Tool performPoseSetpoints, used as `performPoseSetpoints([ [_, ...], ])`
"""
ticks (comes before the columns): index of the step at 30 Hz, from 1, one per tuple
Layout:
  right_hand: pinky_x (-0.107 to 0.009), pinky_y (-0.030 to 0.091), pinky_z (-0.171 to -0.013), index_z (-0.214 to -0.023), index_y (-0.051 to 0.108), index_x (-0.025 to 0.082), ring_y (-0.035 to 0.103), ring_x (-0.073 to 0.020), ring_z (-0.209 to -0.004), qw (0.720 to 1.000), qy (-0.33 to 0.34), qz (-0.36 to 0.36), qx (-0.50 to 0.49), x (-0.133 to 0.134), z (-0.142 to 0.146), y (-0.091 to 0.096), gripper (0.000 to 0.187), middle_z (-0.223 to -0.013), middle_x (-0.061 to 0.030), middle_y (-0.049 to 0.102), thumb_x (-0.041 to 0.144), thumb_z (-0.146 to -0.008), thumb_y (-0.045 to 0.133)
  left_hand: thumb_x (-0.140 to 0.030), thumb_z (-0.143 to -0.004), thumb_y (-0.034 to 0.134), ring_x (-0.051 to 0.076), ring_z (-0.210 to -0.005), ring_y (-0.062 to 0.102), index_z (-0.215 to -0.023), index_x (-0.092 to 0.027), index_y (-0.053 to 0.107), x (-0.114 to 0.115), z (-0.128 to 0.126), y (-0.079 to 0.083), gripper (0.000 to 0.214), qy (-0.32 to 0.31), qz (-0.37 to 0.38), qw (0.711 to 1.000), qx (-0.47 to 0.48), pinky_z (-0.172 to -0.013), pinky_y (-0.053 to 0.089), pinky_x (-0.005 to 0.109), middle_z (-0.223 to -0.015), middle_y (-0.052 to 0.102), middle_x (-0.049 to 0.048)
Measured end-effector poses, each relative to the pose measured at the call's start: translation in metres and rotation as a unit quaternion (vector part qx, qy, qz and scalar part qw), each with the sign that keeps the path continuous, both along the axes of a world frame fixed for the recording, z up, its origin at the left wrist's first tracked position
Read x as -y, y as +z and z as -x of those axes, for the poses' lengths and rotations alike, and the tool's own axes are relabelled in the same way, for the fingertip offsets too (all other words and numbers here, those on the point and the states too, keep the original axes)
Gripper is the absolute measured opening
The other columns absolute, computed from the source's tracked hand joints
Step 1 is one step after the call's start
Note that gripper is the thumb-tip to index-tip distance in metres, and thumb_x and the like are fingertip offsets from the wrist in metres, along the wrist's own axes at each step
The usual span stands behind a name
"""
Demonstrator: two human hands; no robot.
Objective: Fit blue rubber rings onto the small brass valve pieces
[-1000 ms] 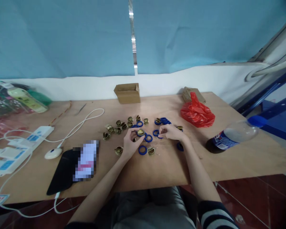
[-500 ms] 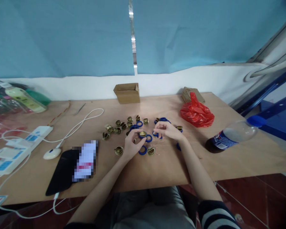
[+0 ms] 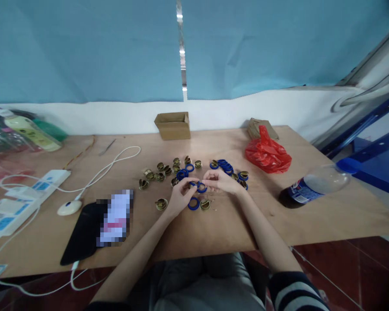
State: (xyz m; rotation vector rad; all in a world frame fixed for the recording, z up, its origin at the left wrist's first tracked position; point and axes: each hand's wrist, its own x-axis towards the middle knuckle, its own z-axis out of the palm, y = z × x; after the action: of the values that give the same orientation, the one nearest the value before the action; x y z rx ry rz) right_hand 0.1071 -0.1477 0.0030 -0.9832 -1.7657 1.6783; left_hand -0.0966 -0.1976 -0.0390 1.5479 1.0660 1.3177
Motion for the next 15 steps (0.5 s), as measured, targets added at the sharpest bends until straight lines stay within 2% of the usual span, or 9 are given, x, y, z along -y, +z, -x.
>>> performPoseSetpoints([
  [5, -0.019, 0.042, -0.046, -0.084, 0.06, 0.017, 0.053, -0.0071, -0.052, 1.0, -0.005, -0.003, 0.008, 0.0, 0.003, -0.004, 0.04, -0.072, 0.0019, 0.065, 0.054, -0.078, 0.075, -0.037, -0.088, 0.064, 0.018, -0.08, 0.068, -0.094, -0.02, 0.069, -0.001, -0.002, 0.001, 0.018, 0.018, 0.01, 1.0, 0.01, -0.067, 0.056, 0.028, -0.091, 0.072, 0.0056],
  [10, -0.019, 0.042, -0.045, -0.084, 0.061, 0.017, 0.05, -0.0067, -0.05, 1.0, -0.005, -0.016, 0.014, 0.001, 0.008, -0.008, 0.034, -0.069, 0.003, 0.063, 0.049, -0.079, 0.074, -0.037, -0.086, 0.066, 0.016, -0.072, 0.066, -0.083, -0.02, 0.069, -0.002, -0.001, 0.004, 0.017, 0.069, -0.011, 0.996, -0.051, -0.065, 0.053, 0.026, -0.078, 0.071, 0.0023],
  [15, -0.018, 0.042, -0.044, -0.083, 0.061, 0.018, 0.05, -0.0065, -0.05, 1.0, -0.004, -0.019, 0.015, 0.003, 0.012, -0.009, 0.031, -0.07, 0.0034, 0.062, 0.046, -0.08, 0.074, -0.038, -0.087, 0.064, 0.014, -0.059, 0.059, -0.076, -0.02, 0.068, -0.001, 0.0, 0.006, 0.022, 0.069, -0.006, 0.995, -0.077, -0.056, 0.047, 0.024, -0.064, 0.065, -0.0014],
])
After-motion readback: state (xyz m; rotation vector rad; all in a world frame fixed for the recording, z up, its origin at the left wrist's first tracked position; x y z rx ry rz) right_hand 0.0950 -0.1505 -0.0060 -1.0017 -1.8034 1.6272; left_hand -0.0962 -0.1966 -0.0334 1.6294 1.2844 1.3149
